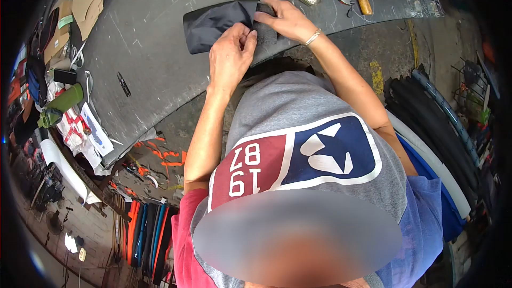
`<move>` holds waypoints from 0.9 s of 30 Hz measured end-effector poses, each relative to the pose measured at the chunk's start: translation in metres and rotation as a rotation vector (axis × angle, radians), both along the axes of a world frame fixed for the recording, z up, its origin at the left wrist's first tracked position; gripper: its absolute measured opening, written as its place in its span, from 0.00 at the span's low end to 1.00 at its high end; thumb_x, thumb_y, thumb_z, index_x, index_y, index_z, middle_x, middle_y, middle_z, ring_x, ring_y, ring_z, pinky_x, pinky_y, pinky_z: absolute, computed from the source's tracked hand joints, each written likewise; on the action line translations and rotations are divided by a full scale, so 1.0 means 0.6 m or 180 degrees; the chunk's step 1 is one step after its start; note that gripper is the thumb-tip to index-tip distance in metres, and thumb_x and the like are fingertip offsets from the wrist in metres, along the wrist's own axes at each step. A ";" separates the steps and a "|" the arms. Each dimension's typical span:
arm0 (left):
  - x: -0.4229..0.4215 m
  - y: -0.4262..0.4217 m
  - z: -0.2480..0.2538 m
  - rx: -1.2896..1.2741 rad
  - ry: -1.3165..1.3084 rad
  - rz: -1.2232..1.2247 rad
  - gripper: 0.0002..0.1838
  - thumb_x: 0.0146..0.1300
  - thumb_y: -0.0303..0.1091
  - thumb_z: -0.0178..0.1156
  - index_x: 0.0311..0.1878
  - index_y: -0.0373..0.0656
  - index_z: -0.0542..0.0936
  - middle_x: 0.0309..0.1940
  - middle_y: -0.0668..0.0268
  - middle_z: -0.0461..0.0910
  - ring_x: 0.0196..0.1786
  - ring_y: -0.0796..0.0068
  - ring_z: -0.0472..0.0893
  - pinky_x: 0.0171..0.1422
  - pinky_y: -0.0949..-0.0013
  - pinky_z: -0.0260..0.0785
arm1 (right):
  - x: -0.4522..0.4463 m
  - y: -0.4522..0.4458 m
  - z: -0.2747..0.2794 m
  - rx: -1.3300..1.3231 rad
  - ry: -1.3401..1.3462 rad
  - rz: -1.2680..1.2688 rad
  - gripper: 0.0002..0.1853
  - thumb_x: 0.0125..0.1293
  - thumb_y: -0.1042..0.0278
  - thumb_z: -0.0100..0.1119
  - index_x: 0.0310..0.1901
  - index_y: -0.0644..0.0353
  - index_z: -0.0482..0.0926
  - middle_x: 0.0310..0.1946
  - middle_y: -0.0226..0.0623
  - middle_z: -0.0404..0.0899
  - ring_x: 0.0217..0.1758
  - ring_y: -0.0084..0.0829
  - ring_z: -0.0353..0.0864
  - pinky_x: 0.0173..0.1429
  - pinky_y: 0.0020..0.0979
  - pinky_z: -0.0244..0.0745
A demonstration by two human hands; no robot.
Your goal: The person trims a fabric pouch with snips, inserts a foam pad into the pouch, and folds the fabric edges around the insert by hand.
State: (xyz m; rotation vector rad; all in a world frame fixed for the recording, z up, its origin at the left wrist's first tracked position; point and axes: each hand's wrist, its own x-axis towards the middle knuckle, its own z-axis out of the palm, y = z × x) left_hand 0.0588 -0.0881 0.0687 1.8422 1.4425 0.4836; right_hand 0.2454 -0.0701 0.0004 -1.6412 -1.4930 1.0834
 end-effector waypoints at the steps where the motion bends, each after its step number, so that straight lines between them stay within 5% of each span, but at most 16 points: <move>1: -0.002 0.001 -0.003 0.0029 -0.0019 -0.0054 0.11 0.67 0.36 0.67 0.36 0.40 0.78 0.27 0.59 0.78 0.30 0.58 0.79 0.38 0.57 0.71 | 0.010 0.002 -0.006 -0.0259 0.0383 0.0107 0.27 0.64 0.57 0.73 0.57 0.71 0.82 0.41 0.48 0.89 0.44 0.36 0.87 0.53 0.35 0.80; 3: -0.004 -0.003 -0.007 0.0056 -0.0077 -0.0162 0.10 0.68 0.35 0.67 0.37 0.39 0.79 0.27 0.60 0.77 0.29 0.63 0.77 0.36 0.60 0.70 | 0.018 -0.001 -0.026 -0.0784 0.1163 0.0309 0.24 0.65 0.60 0.73 0.54 0.72 0.83 0.37 0.44 0.89 0.39 0.27 0.84 0.49 0.31 0.79; 4: -0.003 -0.005 -0.008 0.0063 -0.0123 -0.0207 0.10 0.68 0.35 0.67 0.37 0.38 0.80 0.27 0.61 0.76 0.27 0.68 0.75 0.34 0.63 0.69 | 0.016 -0.004 -0.050 -0.0539 0.1022 0.0214 0.23 0.59 0.51 0.75 0.43 0.66 0.87 0.28 0.45 0.86 0.27 0.33 0.80 0.38 0.39 0.76; 7: 0.001 -0.007 -0.007 0.0193 -0.0161 -0.0393 0.11 0.68 0.34 0.68 0.38 0.36 0.80 0.26 0.62 0.74 0.26 0.73 0.72 0.34 0.65 0.67 | 0.000 -0.009 -0.037 -0.0174 0.0227 -0.0075 0.20 0.57 0.54 0.75 0.43 0.62 0.87 0.26 0.45 0.84 0.25 0.35 0.79 0.37 0.40 0.75; 8: 0.004 -0.010 -0.001 0.0218 -0.0130 -0.0474 0.11 0.68 0.34 0.68 0.38 0.36 0.80 0.26 0.62 0.74 0.26 0.73 0.71 0.34 0.65 0.67 | -0.003 -0.005 -0.003 -0.0631 -0.0299 0.0019 0.17 0.57 0.57 0.74 0.41 0.59 0.86 0.27 0.50 0.84 0.29 0.43 0.85 0.40 0.43 0.78; 12: 0.018 -0.022 -0.001 0.0240 -0.0265 -0.0368 0.12 0.67 0.35 0.69 0.37 0.36 0.80 0.24 0.63 0.71 0.24 0.74 0.68 0.32 0.65 0.65 | -0.023 -0.014 0.016 -0.0134 -0.0880 -0.0383 0.16 0.59 0.57 0.72 0.38 0.61 0.83 0.32 0.55 0.85 0.41 0.58 0.85 0.44 0.50 0.80; 15: 0.019 -0.014 0.000 0.0273 -0.0272 -0.0190 0.12 0.67 0.34 0.70 0.37 0.36 0.80 0.24 0.64 0.72 0.24 0.77 0.68 0.31 0.67 0.65 | -0.024 -0.019 0.021 0.0042 -0.1073 -0.0428 0.17 0.59 0.55 0.73 0.37 0.62 0.82 0.31 0.53 0.85 0.40 0.59 0.85 0.45 0.49 0.81; 18: 0.017 -0.006 -0.005 0.0202 -0.0212 -0.0041 0.12 0.68 0.35 0.70 0.39 0.35 0.81 0.26 0.64 0.75 0.25 0.78 0.70 0.33 0.69 0.67 | -0.011 -0.011 0.032 -0.0206 -0.0860 -0.0092 0.15 0.61 0.59 0.72 0.39 0.63 0.81 0.31 0.50 0.85 0.34 0.49 0.87 0.41 0.41 0.82; 22: 0.012 -0.002 -0.013 0.0004 -0.0467 0.0257 0.13 0.69 0.36 0.70 0.40 0.35 0.81 0.29 0.65 0.80 0.29 0.81 0.75 0.35 0.71 0.70 | 0.021 -0.008 0.019 -0.1403 0.0645 0.0640 0.08 0.67 0.71 0.70 0.38 0.67 0.81 0.30 0.30 0.84 0.32 0.21 0.86 0.34 0.25 0.83; 27: 0.015 -0.002 -0.007 -0.0165 -0.0406 0.0091 0.12 0.69 0.36 0.70 0.41 0.35 0.81 0.29 0.65 0.81 0.30 0.82 0.76 0.36 0.72 0.71 | 0.020 -0.017 -0.008 -0.1242 0.0703 0.0455 0.06 0.66 0.76 0.68 0.37 0.69 0.81 0.29 0.33 0.85 0.30 0.23 0.88 0.32 0.25 0.85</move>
